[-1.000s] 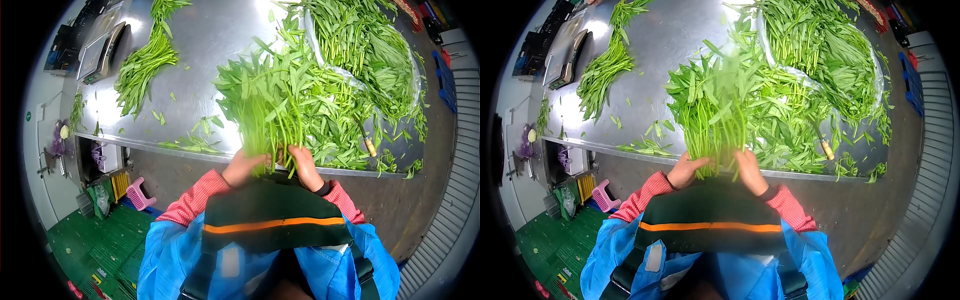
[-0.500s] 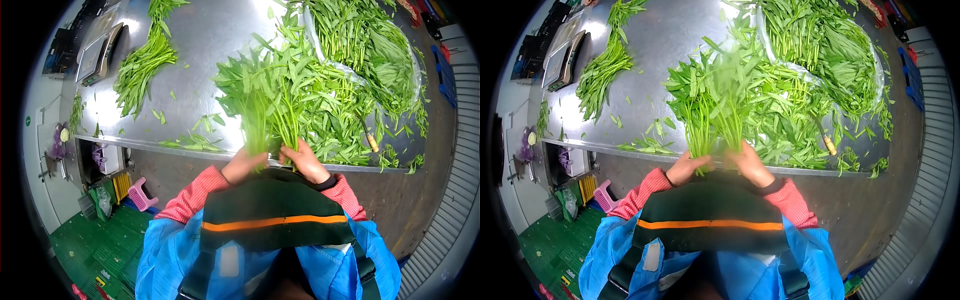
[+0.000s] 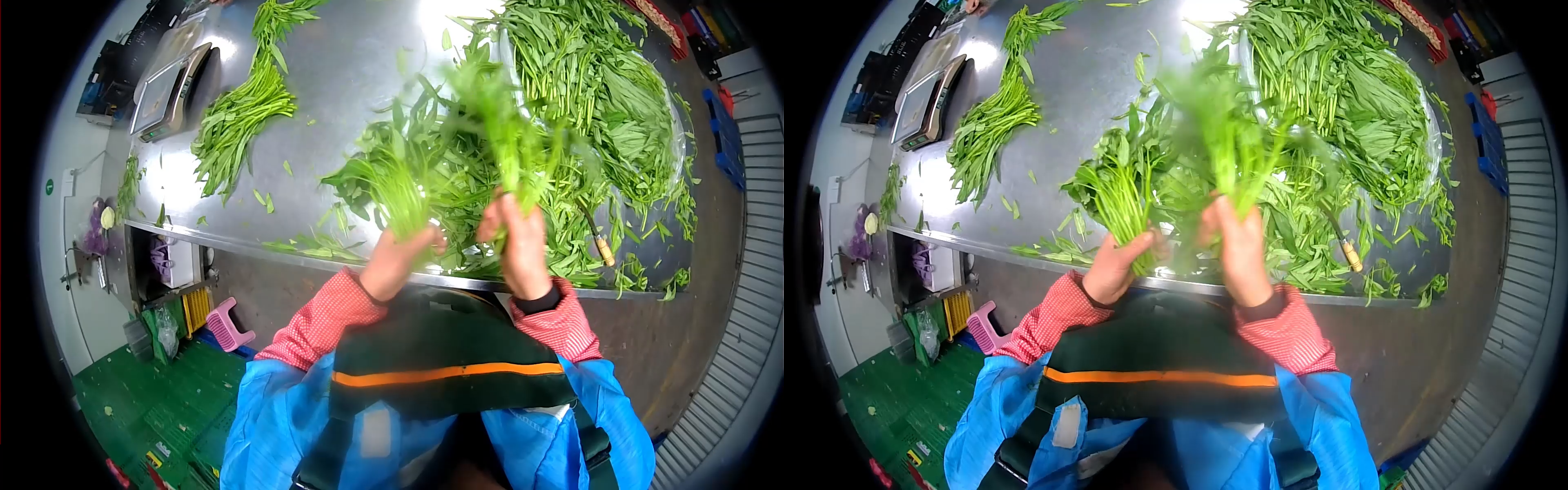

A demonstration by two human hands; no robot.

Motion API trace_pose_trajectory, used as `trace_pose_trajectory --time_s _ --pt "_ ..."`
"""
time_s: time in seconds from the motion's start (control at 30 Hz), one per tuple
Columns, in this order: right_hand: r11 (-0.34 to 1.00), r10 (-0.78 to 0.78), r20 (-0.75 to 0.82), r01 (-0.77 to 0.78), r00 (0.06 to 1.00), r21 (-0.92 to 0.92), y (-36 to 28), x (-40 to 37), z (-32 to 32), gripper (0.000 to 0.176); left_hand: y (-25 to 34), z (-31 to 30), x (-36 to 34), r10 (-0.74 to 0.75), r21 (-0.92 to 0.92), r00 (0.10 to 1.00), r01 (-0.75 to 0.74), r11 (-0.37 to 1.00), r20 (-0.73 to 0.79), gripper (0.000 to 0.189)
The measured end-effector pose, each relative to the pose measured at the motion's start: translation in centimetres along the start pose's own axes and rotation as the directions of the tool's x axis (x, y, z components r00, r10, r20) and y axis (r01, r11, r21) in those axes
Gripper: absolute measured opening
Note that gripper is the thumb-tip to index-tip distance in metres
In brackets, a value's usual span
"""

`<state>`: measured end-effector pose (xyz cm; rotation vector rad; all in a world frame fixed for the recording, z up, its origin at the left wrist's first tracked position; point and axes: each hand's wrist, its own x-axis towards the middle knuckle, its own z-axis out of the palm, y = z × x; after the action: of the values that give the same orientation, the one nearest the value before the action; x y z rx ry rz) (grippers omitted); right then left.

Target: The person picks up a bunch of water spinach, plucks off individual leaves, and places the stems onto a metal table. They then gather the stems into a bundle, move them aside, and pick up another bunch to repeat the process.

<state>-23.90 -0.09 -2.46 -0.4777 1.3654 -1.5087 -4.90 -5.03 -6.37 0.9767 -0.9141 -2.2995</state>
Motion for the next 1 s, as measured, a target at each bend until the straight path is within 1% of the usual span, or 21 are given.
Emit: trace_pose_trajectory --time_s 0.03,0.07,0.13,0.17,0.27,0.3,0.4,0.43,0.47,0.5,0.53,0.57,0.67,0.7,0.77,0.8,0.87,0.93,0.97,1.0 --pt "0.993 0.116 0.113 -0.119 0.987 0.022 1.7 -0.4 0.1 0.027 -0.4 0.4 0.0 -0.037 0.025 0.999 0.037 0.999 -0.003 0.032" --pt "0.971 0.224 0.228 -0.237 0.948 0.031 3.4 -0.8 0.1 0.027 -1.4 0.4 0.1 -0.06 -0.018 0.998 0.06 0.998 -0.001 0.034" --pt "0.964 0.218 0.136 -0.191 0.966 -0.184 6.1 -1.5 0.4 0.029 -3.2 0.1 0.1 -0.111 -0.104 0.994 0.11 0.988 0.003 0.038" --pt "0.956 0.239 0.157 -0.204 0.958 -0.21 6.3 -1.7 -0.1 0.031 -3.5 0.1 -0.1 -0.174 -0.234 0.984 0.178 0.956 0.037 0.04" --pt "0.92 0.329 0.164 -0.277 0.93 -0.277 6.4 -1.1 -2.0 0.031 -3.5 0.2 -0.5 -0.234 -0.299 0.968 0.25 0.921 0.089 0.04" --pt "0.915 0.385 0.162 -0.352 0.909 -0.198 7.4 -0.9 -2.9 0.032 -3.2 0.4 -0.6 -0.233 -0.293 0.967 0.254 0.922 0.105 0.041" --pt "0.921 0.389 0.13 -0.39 0.912 -0.021 6.7 -1.5 -2.7 0.035 -2.5 1.0 -0.6 -0.222 -0.267 0.964 0.255 0.929 0.147 0.043" --pt "0.931 0.364 0.123 -0.363 0.923 -0.034 6.8 -1.7 -2.8 0.04 -2.4 1.1 -0.6 -0.218 -0.255 0.963 0.253 0.933 0.156 0.044" --pt "0.958 0.272 0.129 -0.255 0.954 -0.134 7.5 -1.8 -3.3 0.038 -2.5 1.2 -0.6 -0.215 -0.242 0.963 0.251 0.937 0.165 0.045" --pt "0.962 0.178 0.144 -0.142 0.973 -0.232 8.6 -1.8 -4.1 0.037 -2.7 1.2 -0.7 -0.245 -0.235 0.957 0.276 0.932 0.153 0.045" --pt "0.927 0.047 0.173 0.022 0.984 -0.376 8.8 -1.7 -4.2 0.038 -3.0 1.2 -0.6 -0.275 -0.23 0.951 0.302 0.925 0.14 0.046" --pt "0.843 -0.084 0.2 0.177 0.976 -0.509 8.9 -1.7 -4.3 0.038 -3.4 1.1 -0.6 -0.305 -0.224 0.944 0.326 0.918 0.127 0.047" --pt "0.698 -0.029 0.219 0.176 0.975 -0.694 9.6 -1.8 -4.0 0.037 -5.0 1.0 0.2 -0.21 -0.163 0.972 0.226 0.96 0.109 0.047" --pt "0.586 0.052 0.202 0.134 0.978 -0.799 10.4 -1.5 -4.1 0.035 -5.5 0.6 0.4 -0.231 -0.129 0.965 0.246 0.961 0.122 0.047" --pt "0.575 0.126 0.206 0.098 0.97 -0.812 9.5 -1.5 -4.0 0.044 -6.0 0.1 0.7 -0.275 -0.061 0.951 0.286 0.956 0.143 0.047" --pt "0.568 0.163 0.208 0.081 0.964 -0.819 8.8 -1.6 -4.0 0.051 -6.1 0.0 0.7 -0.267 -0.074 0.95 0.281 0.957 0.161 0.047" --pt "0.413 -0.081 0.319 0.323 0.944 -0.851 5.0 -1.9 -3.9 0.038 -5.6 0.4 0.7 -0.246 -0.102 0.949 0.269 0.958 0.195 0.047" --pt "0.171 -0.243 0.308 0.353 0.92 -0.92 2.6 -1.6 -3.7 0.031 -5.8 0.1 0.8 -0.25 -0.088 0.949 0.27 0.959 0.193 0.045" --pt "0.156 -0.24 0.284 0.325 0.928 -0.933 1.6 -1.2 -3.5 0.018 -5.8 0.1 0.8 -0.252 -0.081 0.948 0.272 0.959 0.193 0.043" --pt "0.225 -0.283 0.353 0.42 0.892 -0.879 1.2 -0.9 -3.0 0.017 -5.7 0.3 0.6 -0.233 -0.119 0.957 0.255 0.96 0.17 0.041"
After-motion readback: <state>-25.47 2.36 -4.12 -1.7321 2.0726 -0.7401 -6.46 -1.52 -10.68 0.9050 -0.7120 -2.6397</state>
